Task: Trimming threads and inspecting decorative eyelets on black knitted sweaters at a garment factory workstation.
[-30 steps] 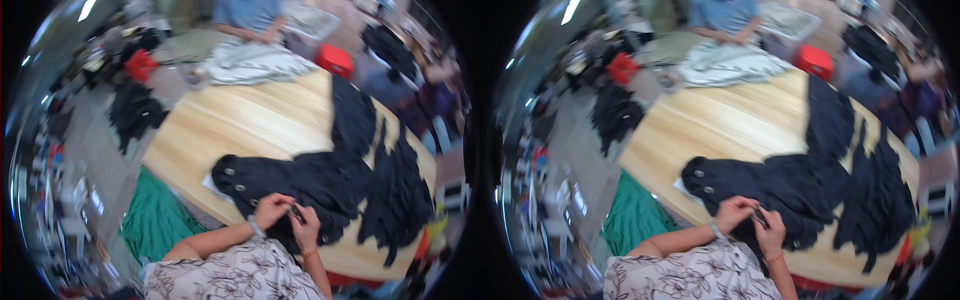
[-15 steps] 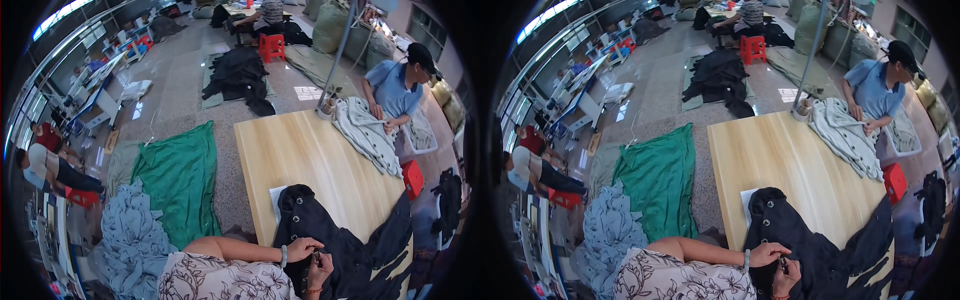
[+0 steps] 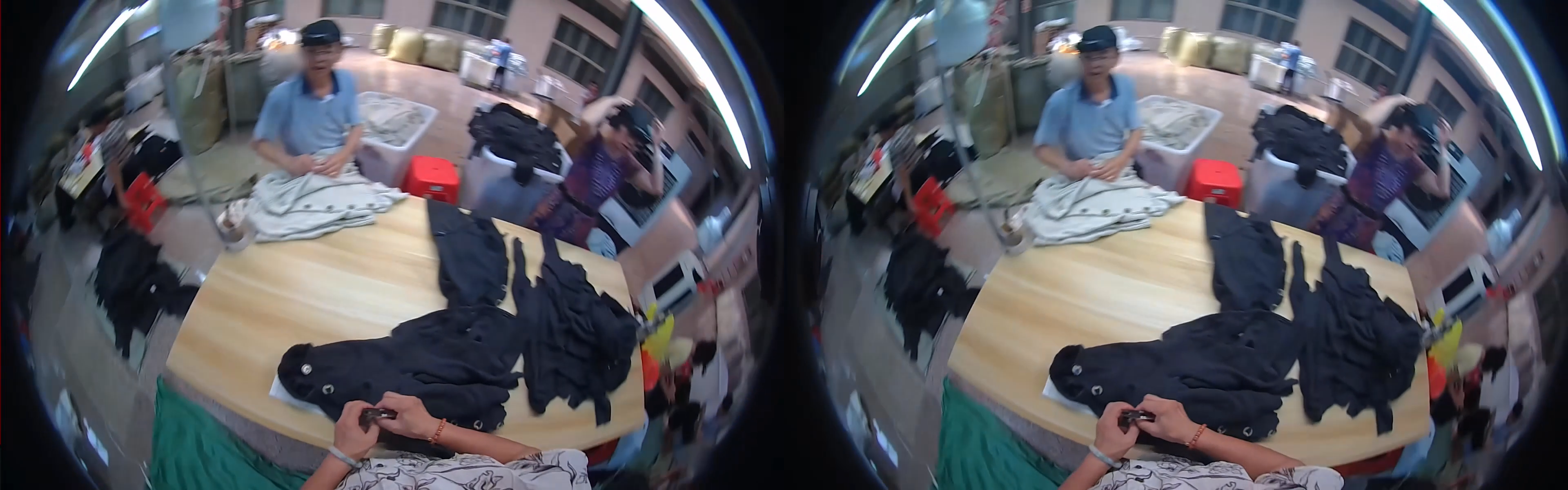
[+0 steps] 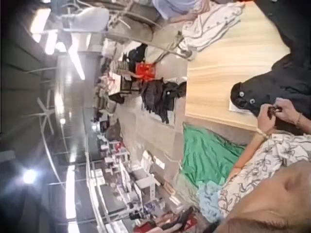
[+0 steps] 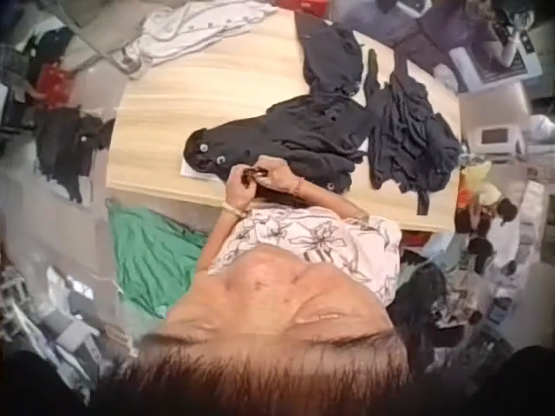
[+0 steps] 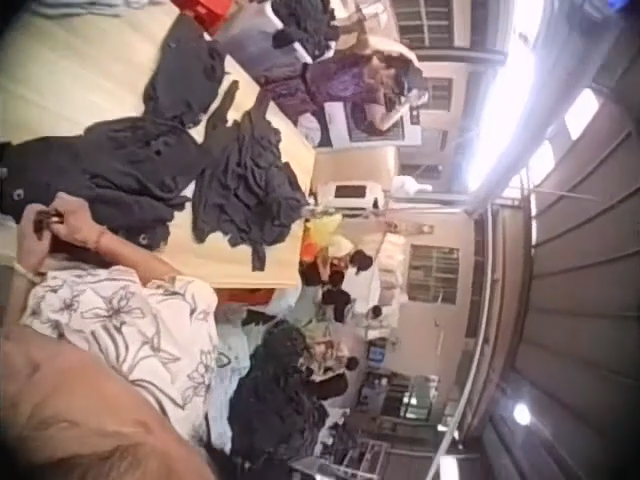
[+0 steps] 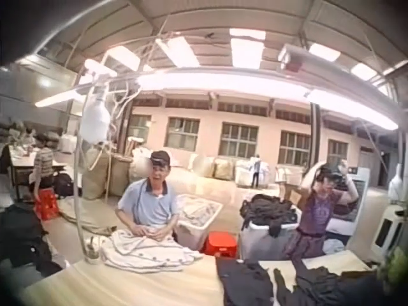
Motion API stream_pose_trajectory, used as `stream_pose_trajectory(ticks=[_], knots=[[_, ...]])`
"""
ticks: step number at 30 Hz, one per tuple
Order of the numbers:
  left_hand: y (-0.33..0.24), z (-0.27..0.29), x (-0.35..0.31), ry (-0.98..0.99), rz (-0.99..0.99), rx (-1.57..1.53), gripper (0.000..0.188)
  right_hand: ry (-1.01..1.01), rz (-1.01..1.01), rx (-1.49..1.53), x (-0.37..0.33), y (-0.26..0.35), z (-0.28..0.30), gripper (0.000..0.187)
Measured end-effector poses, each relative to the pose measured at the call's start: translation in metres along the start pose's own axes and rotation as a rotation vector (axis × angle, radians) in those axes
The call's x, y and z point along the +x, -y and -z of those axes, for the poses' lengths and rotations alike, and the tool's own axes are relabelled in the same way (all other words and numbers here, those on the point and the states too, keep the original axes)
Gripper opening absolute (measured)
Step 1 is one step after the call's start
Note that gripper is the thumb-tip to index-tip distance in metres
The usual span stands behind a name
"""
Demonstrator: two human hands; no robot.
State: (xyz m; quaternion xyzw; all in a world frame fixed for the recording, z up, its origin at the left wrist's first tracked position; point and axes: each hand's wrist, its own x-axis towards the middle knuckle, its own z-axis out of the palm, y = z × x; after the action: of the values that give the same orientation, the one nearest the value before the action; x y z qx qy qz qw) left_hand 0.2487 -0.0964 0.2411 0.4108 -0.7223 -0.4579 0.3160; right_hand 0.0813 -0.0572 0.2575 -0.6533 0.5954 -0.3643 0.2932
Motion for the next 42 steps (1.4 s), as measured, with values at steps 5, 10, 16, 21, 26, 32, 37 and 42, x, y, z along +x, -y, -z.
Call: stream_pose_trajectory(ticks=[5,10,16,21,26,32,37,42], knots=[[-0.012,-0.018,0.01,0.039,-0.263,0.12,0.027,-0.139,-0.129,0.042,-0.025,-0.009,0.008,0.019],[0.001,-0.029,0.014,0.165,-0.054,-0.199,0.02,-0.18,-0.192,0.119,-0.038,-0.007,0.017,0.021],[0.009,-0.033,0.026,0.245,-0.035,-0.334,0.017,-0.246,-0.232,0.092,-0.042,-0.005,0.021,0.022],[0.004,-0.03,0.028,0.308,-0.22,-0.017,0.022,-0.313,-0.221,0.01,-0.05,-0.002,0.019,0.019],[0.007,-0.031,0.022,0.329,-0.169,-0.038,0.025,-0.312,-0.231,-0.03,-0.053,-0.001,0.014,0.018],[-0.007,-0.017,0.024,0.268,-0.228,0.073,0.032,-0.338,-0.165,-0.02,-0.037,0.003,0.015,0.018],[-0.009,-0.01,0.032,0.217,-0.324,0.18,0.019,-0.295,-0.242,0.006,-0.028,0.009,0.016,0.015],[0.016,-0.009,0.03,0.181,0.008,-0.208,0.009,-0.218,-0.351,0.048,-0.031,0.018,0.022,0.033]])
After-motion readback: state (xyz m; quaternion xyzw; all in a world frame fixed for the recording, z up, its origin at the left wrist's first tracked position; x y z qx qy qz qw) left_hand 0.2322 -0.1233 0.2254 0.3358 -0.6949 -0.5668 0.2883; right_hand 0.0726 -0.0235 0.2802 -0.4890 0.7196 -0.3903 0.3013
